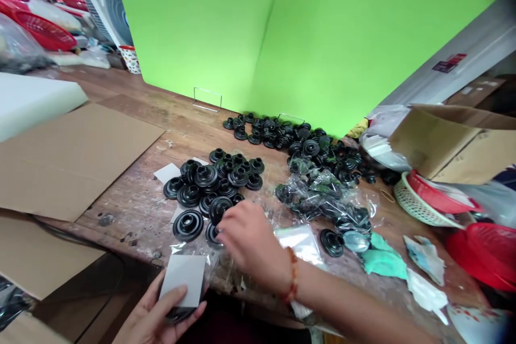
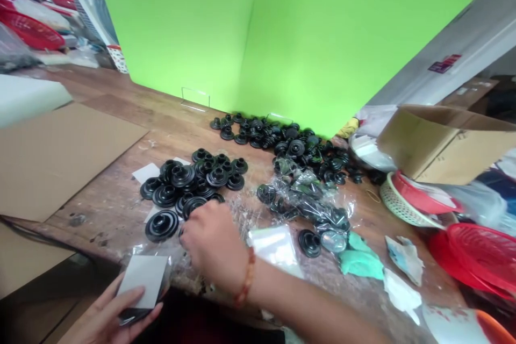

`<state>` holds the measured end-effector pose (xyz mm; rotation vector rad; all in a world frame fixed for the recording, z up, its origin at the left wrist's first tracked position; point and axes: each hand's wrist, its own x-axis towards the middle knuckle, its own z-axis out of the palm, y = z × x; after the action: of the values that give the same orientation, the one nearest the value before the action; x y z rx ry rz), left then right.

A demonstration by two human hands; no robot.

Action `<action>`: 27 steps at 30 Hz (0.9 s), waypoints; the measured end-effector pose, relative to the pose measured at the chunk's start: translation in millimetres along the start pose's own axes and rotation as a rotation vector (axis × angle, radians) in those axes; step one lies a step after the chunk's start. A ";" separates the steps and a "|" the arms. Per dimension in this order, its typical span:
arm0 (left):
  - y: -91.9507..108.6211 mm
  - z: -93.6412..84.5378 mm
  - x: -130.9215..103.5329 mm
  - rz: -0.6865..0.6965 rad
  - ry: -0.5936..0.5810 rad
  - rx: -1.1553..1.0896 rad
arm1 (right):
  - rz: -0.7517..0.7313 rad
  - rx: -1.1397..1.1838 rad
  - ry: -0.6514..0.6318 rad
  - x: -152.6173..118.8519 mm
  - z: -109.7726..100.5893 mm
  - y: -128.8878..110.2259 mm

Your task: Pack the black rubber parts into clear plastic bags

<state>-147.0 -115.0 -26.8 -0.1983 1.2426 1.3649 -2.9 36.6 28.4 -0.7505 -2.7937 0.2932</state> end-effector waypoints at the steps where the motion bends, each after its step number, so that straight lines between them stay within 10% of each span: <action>1: 1.0 9.7 -3.4 0.007 0.005 0.014 | 0.090 -0.116 -0.040 -1.2 -8.6 24.3; 6: -2.5 48.5 -10.4 0.097 0.010 0.120 | 0.423 -0.423 -0.243 -8.5 -25.1 136.3; 10: -10.6 65.0 -5.2 0.101 -0.009 0.120 | 0.405 -0.357 -0.265 -11.7 -18.3 160.2; 20: -15.9 79.6 -10.1 0.114 -0.240 0.151 | -0.048 0.277 -0.131 -32.9 -33.5 26.6; 27: -6.0 43.1 -36.8 0.064 -0.416 0.054 | -0.091 0.321 -0.192 -35.3 2.1 -24.1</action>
<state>-109.1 -107.7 15.1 0.1593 0.9393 1.3415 15.0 -2.2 26.4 -0.5432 -2.8399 0.8123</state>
